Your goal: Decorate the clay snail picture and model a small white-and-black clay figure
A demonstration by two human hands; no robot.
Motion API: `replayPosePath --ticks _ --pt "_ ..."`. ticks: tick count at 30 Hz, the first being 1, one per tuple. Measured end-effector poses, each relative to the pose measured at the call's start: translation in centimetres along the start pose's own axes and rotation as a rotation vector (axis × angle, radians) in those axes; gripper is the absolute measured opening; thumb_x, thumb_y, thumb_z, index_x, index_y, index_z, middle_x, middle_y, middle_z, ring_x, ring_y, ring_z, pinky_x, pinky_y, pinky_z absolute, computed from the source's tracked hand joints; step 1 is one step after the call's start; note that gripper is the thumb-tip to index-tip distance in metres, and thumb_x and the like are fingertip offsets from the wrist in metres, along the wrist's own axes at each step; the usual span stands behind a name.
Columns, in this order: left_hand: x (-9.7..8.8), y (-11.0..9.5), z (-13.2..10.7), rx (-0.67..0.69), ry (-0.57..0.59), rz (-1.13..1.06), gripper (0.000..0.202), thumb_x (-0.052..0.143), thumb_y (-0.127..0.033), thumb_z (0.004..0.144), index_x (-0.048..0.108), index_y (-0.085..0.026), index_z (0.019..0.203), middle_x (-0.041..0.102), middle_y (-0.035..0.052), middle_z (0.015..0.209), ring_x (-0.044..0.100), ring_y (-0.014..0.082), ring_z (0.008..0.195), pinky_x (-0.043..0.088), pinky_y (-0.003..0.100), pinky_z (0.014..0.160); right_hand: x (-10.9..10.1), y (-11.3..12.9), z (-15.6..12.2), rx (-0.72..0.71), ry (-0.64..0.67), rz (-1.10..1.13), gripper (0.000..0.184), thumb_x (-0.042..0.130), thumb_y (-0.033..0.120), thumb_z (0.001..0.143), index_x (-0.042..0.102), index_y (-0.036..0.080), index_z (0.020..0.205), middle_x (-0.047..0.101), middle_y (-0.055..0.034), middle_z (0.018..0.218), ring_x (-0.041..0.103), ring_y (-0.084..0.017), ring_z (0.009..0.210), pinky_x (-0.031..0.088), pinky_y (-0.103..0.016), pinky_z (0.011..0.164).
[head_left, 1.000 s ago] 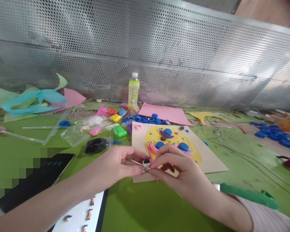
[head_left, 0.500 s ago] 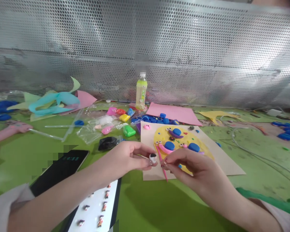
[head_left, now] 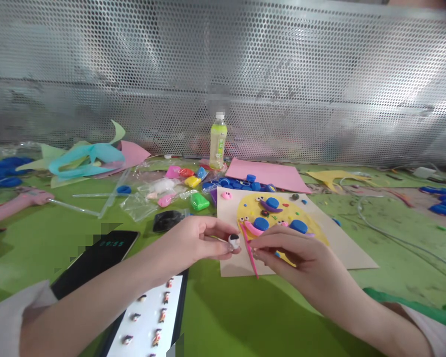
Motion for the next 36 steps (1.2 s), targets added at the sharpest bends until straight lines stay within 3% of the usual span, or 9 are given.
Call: replayPosePath --ticks 5,10,17,20,24,30,36 --pt "0.2 -0.2 -0.1 -0.007 0.004 -0.007 0.028 0.079 -0.025 0.077 0.072 -0.018 0.103 0.075 0.0061 0.104 0.069 0.0247 0.106 0.054 0.037 0.098 -0.3 0.0 0.1 -0.013 -0.037 -0.002 0.005 0.068 0.027 0.086 0.068 0.026 0.082 0.065 0.0028 0.078 0.062 -0.011 0.071 0.052 -0.021 0.065" --pt "0.2 -0.3 -0.2 -0.005 0.014 -0.024 0.027 0.079 -0.025 0.077 0.073 -0.018 0.102 0.074 0.0057 0.104 0.069 0.0242 0.105 0.055 0.037 0.096 -0.1 -0.3 0.0 -0.006 -0.017 -0.039 0.009 0.059 0.024 0.091 0.066 0.026 0.086 0.066 0.0015 0.082 0.062 -0.013 0.077 0.053 -0.022 0.071" --pt "0.5 -0.2 -0.3 -0.004 0.043 -0.047 0.024 0.079 -0.024 0.078 0.073 -0.019 0.100 0.075 0.0041 0.102 0.069 0.0237 0.103 0.056 0.038 0.096 0.1 -0.4 0.0 0.029 0.008 -0.028 0.011 0.060 0.028 0.090 0.061 0.024 0.080 0.065 0.0022 0.075 0.060 -0.012 0.068 0.051 -0.020 0.062" --pt "0.6 -0.2 -0.5 -0.013 0.049 -0.035 0.025 0.080 -0.026 0.078 0.073 -0.019 0.101 0.075 0.0045 0.104 0.068 0.0241 0.105 0.056 0.038 0.097 0.0 -0.1 0.0 -0.005 -0.010 -0.056 0.010 0.055 0.024 0.093 0.063 0.025 0.088 0.066 0.0021 0.079 0.062 -0.011 0.073 0.051 -0.019 0.067" --pt "0.5 0.0 -0.4 -0.010 0.045 -0.062 0.021 0.078 -0.021 0.079 0.074 -0.019 0.099 0.076 0.0034 0.100 0.070 0.0231 0.102 0.056 0.036 0.095 -0.5 0.6 -0.1 -0.083 -0.060 -0.141 0.016 0.050 0.024 0.095 0.060 0.024 0.083 0.060 0.0030 0.070 0.057 -0.011 0.063 0.048 -0.019 0.059" --pt "0.4 0.6 0.0 -0.018 0.053 -0.074 0.023 0.076 -0.019 0.079 0.073 -0.018 0.102 0.077 0.0047 0.098 0.072 0.0231 0.098 0.056 0.036 0.093 -0.4 0.7 -0.1 -0.121 -0.064 -0.175 0.006 0.058 0.023 0.092 0.060 0.024 0.087 0.064 0.0011 0.077 0.060 -0.012 0.069 0.051 -0.021 0.062" --pt "0.5 0.7 -0.1 -0.020 0.064 -0.048 0.025 0.076 -0.018 0.078 0.073 -0.020 0.103 0.077 0.0050 0.101 0.071 0.0245 0.101 0.055 0.036 0.093 -0.5 0.8 0.0 -0.141 -0.070 -0.206 0.012 0.054 0.022 0.093 0.061 0.024 0.084 0.065 0.0011 0.073 0.062 -0.013 0.065 0.052 -0.021 0.059"
Point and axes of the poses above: each hand's wrist, its own z-axis towards the middle knuckle, its own x-axis out of the palm, y = z × x, the point moved 9 cm from there along z, towards the middle knuckle
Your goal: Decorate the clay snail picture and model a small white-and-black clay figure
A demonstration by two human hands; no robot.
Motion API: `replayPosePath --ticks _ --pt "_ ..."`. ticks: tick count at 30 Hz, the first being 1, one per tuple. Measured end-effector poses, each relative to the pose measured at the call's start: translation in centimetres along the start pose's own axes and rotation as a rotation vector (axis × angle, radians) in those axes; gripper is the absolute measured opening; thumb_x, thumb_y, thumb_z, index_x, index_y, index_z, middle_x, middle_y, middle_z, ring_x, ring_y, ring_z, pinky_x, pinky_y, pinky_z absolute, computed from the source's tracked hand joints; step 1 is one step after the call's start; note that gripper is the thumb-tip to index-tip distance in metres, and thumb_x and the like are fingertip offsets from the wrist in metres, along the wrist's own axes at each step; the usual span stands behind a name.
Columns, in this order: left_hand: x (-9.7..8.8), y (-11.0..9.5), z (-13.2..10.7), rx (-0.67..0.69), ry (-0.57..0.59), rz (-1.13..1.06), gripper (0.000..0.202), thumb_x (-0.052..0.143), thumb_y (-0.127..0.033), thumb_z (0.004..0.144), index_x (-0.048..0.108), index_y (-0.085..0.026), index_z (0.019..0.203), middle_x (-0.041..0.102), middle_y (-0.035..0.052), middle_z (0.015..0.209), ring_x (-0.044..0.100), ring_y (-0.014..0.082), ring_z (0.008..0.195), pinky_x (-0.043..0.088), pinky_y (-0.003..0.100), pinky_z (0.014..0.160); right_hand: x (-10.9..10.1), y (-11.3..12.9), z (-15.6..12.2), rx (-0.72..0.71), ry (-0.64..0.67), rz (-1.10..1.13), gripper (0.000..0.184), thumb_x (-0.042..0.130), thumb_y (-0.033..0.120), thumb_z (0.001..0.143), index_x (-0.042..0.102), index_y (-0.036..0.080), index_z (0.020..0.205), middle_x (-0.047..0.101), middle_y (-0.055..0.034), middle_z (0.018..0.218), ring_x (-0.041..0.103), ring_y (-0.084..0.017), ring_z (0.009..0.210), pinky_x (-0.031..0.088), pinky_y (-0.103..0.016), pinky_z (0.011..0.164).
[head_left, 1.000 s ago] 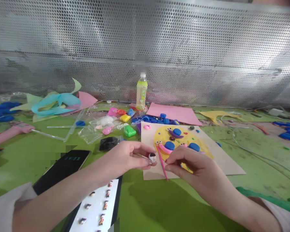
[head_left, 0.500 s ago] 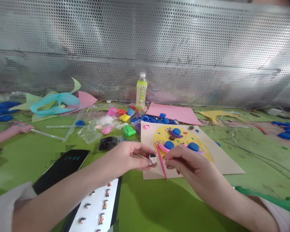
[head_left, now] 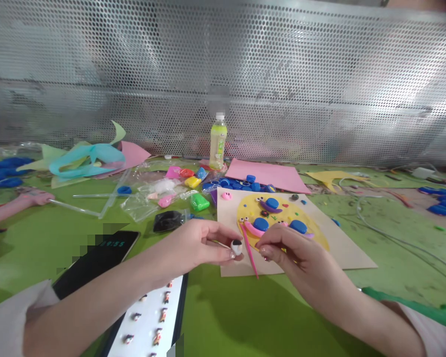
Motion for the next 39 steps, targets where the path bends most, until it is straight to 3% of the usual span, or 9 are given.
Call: replayPosePath --ticks 3,7,12,19,24,29,32,35,39 --pt "0.4 -0.1 0.6 0.021 0.023 0.009 0.025 0.075 -0.019 0.078 0.074 -0.021 0.102 0.078 0.0043 0.100 0.072 0.0234 0.099 0.055 0.035 0.091 0.0 -0.1 0.1 0.008 -0.003 0.001 0.010 0.059 0.021 0.090 0.060 0.024 0.080 0.066 0.0014 0.073 0.062 -0.013 0.064 0.052 -0.021 0.059" --pt "0.9 -0.2 2.2 0.042 0.086 0.011 0.026 0.079 -0.018 0.073 0.076 -0.019 0.099 0.078 0.0052 0.096 0.072 0.0233 0.097 0.054 0.036 0.093 -0.4 0.0 0.4 -0.010 -0.051 -0.023 0.014 0.053 0.018 0.093 0.063 0.024 0.086 0.069 0.0007 0.080 0.065 -0.013 0.072 0.053 -0.021 0.065" --pt "0.2 -0.4 3.5 0.064 0.099 -0.035 0.025 0.078 -0.018 0.075 0.075 -0.020 0.100 0.078 0.0037 0.097 0.072 0.0204 0.098 0.055 0.032 0.092 -0.9 -0.3 0.6 -0.015 -0.088 -0.088 0.015 0.059 0.024 0.091 0.059 0.024 0.076 0.063 0.0028 0.067 0.058 -0.012 0.059 0.048 -0.021 0.054" --pt "1.2 0.6 2.0 0.001 0.117 -0.043 0.026 0.076 -0.018 0.079 0.075 -0.020 0.105 0.078 0.0041 0.101 0.072 0.0202 0.099 0.055 0.027 0.090 -0.9 -0.6 0.6 -0.050 -0.116 -0.106 0.018 0.054 0.015 0.092 0.065 0.027 0.086 0.073 0.0024 0.083 0.068 -0.013 0.075 0.053 -0.022 0.068" --pt "2.7 0.8 1.0 -0.002 0.190 -0.023 0.022 0.070 -0.018 0.083 0.076 -0.024 0.103 0.078 0.0002 0.104 0.071 0.0195 0.102 0.054 0.026 0.090 -0.8 -0.3 0.3 -0.067 -0.114 -0.086 0.014 0.067 0.016 0.087 0.059 0.025 0.079 0.063 0.0048 0.069 0.060 -0.011 0.062 0.049 -0.019 0.058" --pt "1.8 0.7 1.5 -0.013 0.143 0.040 0.025 0.069 -0.025 0.086 0.075 -0.031 0.110 0.079 -0.0036 0.102 0.069 0.0191 0.105 0.049 0.028 0.097 -0.6 0.1 0.1 -0.104 -0.110 -0.037 0.015 0.056 0.011 0.094 0.063 0.025 0.093 0.068 0.0004 0.087 0.066 -0.012 0.080 0.053 -0.019 0.072" --pt "1.7 0.8 1.9 -0.005 0.154 0.019 0.028 0.071 -0.033 0.086 0.073 -0.033 0.115 0.078 -0.0030 0.104 0.069 0.0194 0.108 0.049 0.027 0.098 -0.4 0.0 0.1 -0.089 -0.090 -0.027 0.010 0.060 0.014 0.093 0.062 0.023 0.089 0.065 0.0004 0.082 0.064 -0.012 0.074 0.053 -0.020 0.068" --pt "1.7 1.4 1.9 -0.036 0.151 -0.104 0.030 0.074 -0.035 0.085 0.073 -0.031 0.114 0.079 0.0005 0.104 0.070 0.0212 0.107 0.051 0.029 0.097 -0.4 0.1 0.0 -0.113 -0.091 -0.005 0.014 0.068 0.013 0.088 0.059 0.022 0.084 0.061 0.0016 0.077 0.061 -0.011 0.069 0.052 -0.021 0.065" --pt "1.8 1.4 1.8 -0.013 0.161 -0.219 0.025 0.074 -0.033 0.086 0.076 -0.023 0.108 0.079 0.0054 0.099 0.072 0.0213 0.101 0.054 0.030 0.094 -0.5 0.9 0.0 -0.190 -0.106 -0.045 0.017 0.062 0.005 0.089 0.062 0.021 0.092 0.066 -0.0016 0.087 0.064 -0.013 0.082 0.052 -0.023 0.074"
Point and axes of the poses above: each hand's wrist, its own z-axis towards the middle knuckle, its own x-axis out of the palm, y = z × x, the point moved 9 cm from there along z, towards the middle knuckle
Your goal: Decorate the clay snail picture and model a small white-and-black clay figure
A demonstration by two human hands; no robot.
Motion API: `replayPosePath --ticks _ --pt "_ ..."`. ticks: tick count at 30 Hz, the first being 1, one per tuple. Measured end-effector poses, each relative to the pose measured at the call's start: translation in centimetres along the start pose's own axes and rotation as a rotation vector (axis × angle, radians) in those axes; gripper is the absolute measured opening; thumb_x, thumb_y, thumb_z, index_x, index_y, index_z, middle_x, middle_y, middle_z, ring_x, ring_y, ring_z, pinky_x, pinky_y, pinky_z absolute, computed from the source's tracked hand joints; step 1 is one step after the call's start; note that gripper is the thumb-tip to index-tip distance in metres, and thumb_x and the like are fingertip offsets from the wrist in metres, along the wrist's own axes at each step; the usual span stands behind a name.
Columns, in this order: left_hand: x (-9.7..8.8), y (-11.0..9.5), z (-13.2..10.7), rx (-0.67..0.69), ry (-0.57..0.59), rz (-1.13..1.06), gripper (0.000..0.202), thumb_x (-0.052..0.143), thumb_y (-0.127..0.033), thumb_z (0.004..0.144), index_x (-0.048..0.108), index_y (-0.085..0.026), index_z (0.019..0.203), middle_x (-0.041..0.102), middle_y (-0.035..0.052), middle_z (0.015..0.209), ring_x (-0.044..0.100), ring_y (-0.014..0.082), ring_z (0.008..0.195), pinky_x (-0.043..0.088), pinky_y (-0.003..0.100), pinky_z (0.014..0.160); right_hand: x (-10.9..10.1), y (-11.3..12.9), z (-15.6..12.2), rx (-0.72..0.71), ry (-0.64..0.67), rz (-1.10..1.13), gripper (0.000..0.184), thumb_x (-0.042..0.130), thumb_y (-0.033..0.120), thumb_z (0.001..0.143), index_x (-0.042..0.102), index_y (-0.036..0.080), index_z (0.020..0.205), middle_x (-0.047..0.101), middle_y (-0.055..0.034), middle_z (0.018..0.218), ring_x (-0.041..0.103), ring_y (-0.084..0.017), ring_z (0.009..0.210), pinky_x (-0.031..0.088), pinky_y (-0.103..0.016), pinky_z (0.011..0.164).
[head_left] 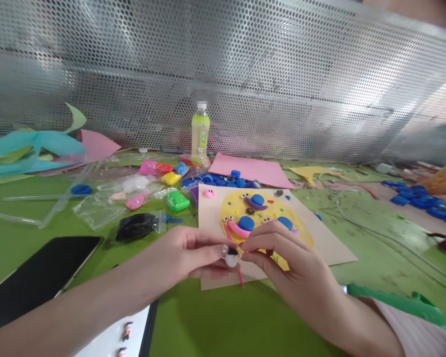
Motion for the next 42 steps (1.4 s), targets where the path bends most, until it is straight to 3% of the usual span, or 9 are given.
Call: replayPosePath --ticks 5,10,14,19,32,42 --pt "-0.2 0.1 -0.1 -0.035 -0.032 0.048 0.026 0.078 -0.038 0.081 0.076 -0.022 0.101 0.078 0.0058 0.102 0.072 0.0241 0.102 0.053 0.031 0.093 -0.4 1.2 0.1 -0.105 -0.010 -0.063 0.009 0.071 0.015 0.087 0.063 0.020 0.086 0.065 -0.0003 0.079 0.061 -0.014 0.075 0.053 -0.026 0.069" --pt "0.2 0.1 -0.3 -0.055 -0.022 -0.056 0.022 0.080 -0.033 0.081 0.075 -0.020 0.098 0.079 0.0033 0.097 0.074 0.0180 0.093 0.055 0.023 0.087 -0.5 1.8 -0.1 -0.121 -0.032 -0.069 0.010 0.064 0.008 0.089 0.067 0.017 0.088 0.063 -0.0019 0.083 0.061 -0.012 0.077 0.052 -0.023 0.072" --pt "0.7 -0.2 -0.4 -0.044 -0.013 -0.109 0.017 0.079 -0.028 0.083 0.074 -0.018 0.097 0.078 0.0028 0.093 0.074 0.0144 0.086 0.056 0.019 0.080 -0.5 2.3 -0.4 -0.143 -0.047 -0.076 0.007 0.068 0.014 0.089 0.073 0.013 0.093 0.058 -0.0046 0.084 0.058 -0.012 0.074 0.053 -0.024 0.066" --pt "1.3 -0.2 -0.6 -0.043 0.017 -0.117 0.014 0.078 -0.026 0.083 0.074 -0.017 0.093 0.075 0.0015 0.092 0.072 0.0128 0.086 0.057 0.018 0.079 -0.7 2.8 -0.4 -0.187 -0.069 -0.131 0.005 0.071 0.014 0.086 0.075 0.012 0.087 0.057 -0.0048 0.081 0.056 -0.013 0.071 0.053 -0.026 0.065" --pt "1.5 -0.4 -0.5 -0.069 0.010 -0.185 0.010 0.080 -0.018 0.081 0.072 -0.014 0.087 0.074 0.0010 0.084 0.072 0.0112 0.081 0.060 0.017 0.079 -0.3 2.4 -0.5 -0.108 -0.082 -0.054 0.011 0.067 0.009 0.087 0.077 0.012 0.093 0.056 -0.0039 0.082 0.055 -0.012 0.073 0.052 -0.023 0.063" --pt "1.7 -0.4 -0.6 -0.054 0.013 -0.188 0.007 0.077 -0.019 0.084 0.072 -0.015 0.087 0.076 0.0031 0.086 0.074 0.0137 0.085 0.060 0.017 0.080 -0.3 2.4 -0.7 -0.128 -0.046 -0.039 0.022 0.062 0.001 0.087 0.077 0.012 0.098 0.055 -0.0045 0.086 0.053 -0.011 0.075 0.050 -0.023 0.063"
Point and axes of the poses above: each hand's wrist, its own z-axis towards the middle knuckle, its own x-axis out of the palm, y = z × x, the point moved 9 cm from there along z, towards the middle knuckle
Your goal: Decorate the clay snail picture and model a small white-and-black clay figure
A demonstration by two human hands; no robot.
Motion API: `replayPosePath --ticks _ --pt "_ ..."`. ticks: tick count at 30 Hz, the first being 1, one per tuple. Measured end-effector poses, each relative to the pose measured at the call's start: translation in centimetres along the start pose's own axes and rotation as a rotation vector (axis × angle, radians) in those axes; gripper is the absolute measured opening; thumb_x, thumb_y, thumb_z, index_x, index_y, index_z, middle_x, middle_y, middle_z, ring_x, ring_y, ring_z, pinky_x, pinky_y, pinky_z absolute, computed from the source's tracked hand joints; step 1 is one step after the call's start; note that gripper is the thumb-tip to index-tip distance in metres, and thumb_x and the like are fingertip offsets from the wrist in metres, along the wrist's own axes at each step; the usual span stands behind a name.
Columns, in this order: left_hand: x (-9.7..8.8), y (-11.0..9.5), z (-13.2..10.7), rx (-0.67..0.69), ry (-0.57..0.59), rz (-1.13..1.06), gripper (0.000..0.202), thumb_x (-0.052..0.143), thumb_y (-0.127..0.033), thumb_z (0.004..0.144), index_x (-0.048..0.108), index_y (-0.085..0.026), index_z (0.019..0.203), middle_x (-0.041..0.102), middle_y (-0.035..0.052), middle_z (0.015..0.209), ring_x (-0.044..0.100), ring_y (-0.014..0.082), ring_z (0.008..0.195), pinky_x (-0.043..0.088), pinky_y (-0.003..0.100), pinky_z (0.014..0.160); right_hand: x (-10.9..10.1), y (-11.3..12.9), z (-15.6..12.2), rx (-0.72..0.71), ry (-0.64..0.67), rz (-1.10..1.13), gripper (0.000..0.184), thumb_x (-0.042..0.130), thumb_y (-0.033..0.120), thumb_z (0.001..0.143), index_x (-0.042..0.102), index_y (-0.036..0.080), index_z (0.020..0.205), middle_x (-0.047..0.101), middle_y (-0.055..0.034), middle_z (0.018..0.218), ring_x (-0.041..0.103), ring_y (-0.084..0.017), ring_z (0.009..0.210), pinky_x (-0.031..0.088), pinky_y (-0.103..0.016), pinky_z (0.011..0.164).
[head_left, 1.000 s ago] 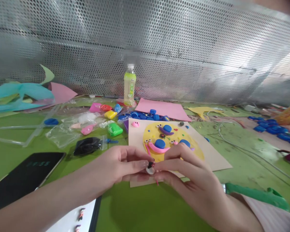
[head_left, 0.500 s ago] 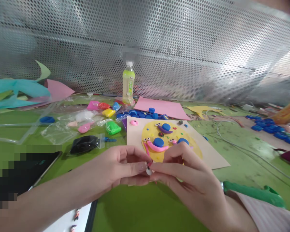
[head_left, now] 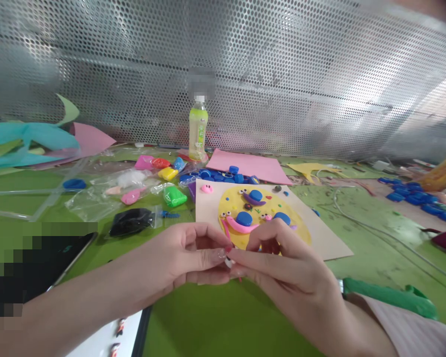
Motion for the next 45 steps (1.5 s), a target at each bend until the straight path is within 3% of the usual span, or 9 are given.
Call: replayPosePath --ticks 7,11,17,22,27,32,45 --pt "-0.3 -0.2 0.0 0.011 -0.011 -0.025 0.005 0.076 -0.017 0.085 0.074 -0.015 0.089 0.076 0.0013 0.087 0.074 0.0128 0.082 0.060 0.017 0.078 -0.1 -0.1 -0.1 0.015 0.005 0.028 0.018 0.066 0.012 0.090 0.073 0.009 0.106 0.056 -0.0063 0.092 0.056 -0.012 0.079 0.054 -0.023 0.066" --pt "0.2 -0.5 -0.1 0.018 0.034 -0.043 0.002 0.074 -0.017 0.087 0.073 -0.015 0.088 0.076 0.0010 0.088 0.074 0.0111 0.080 0.059 0.015 0.077 -0.5 0.8 0.1 -0.052 0.025 -0.008 0.020 0.061 0.010 0.090 0.074 0.008 0.105 0.056 -0.0086 0.091 0.057 -0.014 0.082 0.056 -0.025 0.067" --pt "0.0 -0.3 0.0 -0.003 0.013 -0.050 0.004 0.075 -0.016 0.085 0.072 -0.015 0.087 0.076 0.0002 0.086 0.074 0.0113 0.080 0.060 0.015 0.075 -0.7 1.2 0.1 -0.108 0.003 -0.093 0.021 0.061 0.009 0.087 0.075 0.009 0.103 0.058 -0.0091 0.085 0.055 -0.015 0.073 0.055 -0.029 0.059" --pt "-0.2 -0.3 0.0 -0.003 -0.006 -0.067 0.005 0.075 -0.014 0.085 0.071 -0.014 0.088 0.077 0.0005 0.083 0.074 0.0104 0.075 0.060 0.015 0.073 -0.5 1.3 0.0 -0.115 0.004 -0.169 0.021 0.063 0.011 0.086 0.075 0.012 0.104 0.060 -0.0082 0.084 0.055 -0.016 0.070 0.055 -0.035 0.062" --pt "0.0 -0.2 0.0 -0.001 0.022 -0.080 0.003 0.073 -0.015 0.087 0.071 -0.014 0.087 0.078 0.0019 0.085 0.076 0.0121 0.079 0.060 0.015 0.076 -1.1 1.9 0.2 -0.156 0.004 -0.172 0.023 0.059 0.008 0.086 0.074 0.009 0.103 0.058 -0.0080 0.082 0.053 -0.016 0.068 0.052 -0.033 0.061" --pt "-0.6 0.0 0.0 -0.008 -0.018 -0.063 0.006 0.076 -0.016 0.085 0.071 -0.016 0.088 0.077 0.0004 0.086 0.076 0.0121 0.079 0.060 0.016 0.075 -0.5 1.4 -0.1 -0.130 0.054 -0.161 0.027 0.061 0.011 0.086 0.070 0.012 0.111 0.057 -0.0067 0.088 0.054 -0.016 0.074 0.053 -0.036 0.070" --pt "-0.8 0.0 0.0 -0.014 -0.014 -0.022 0.008 0.076 -0.019 0.085 0.074 -0.016 0.092 0.077 0.0034 0.090 0.075 0.0141 0.082 0.060 0.019 0.078 -0.6 1.8 0.1 -0.183 0.052 -0.157 0.027 0.057 0.008 0.085 0.069 0.008 0.109 0.059 -0.0083 0.091 0.054 -0.016 0.075 0.052 -0.032 0.067"
Point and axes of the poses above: each hand's wrist, its own z-axis towards the middle knuckle, its own x-axis out of the palm, y = z × x, the point moved 9 cm from there along z, towards the middle knuckle
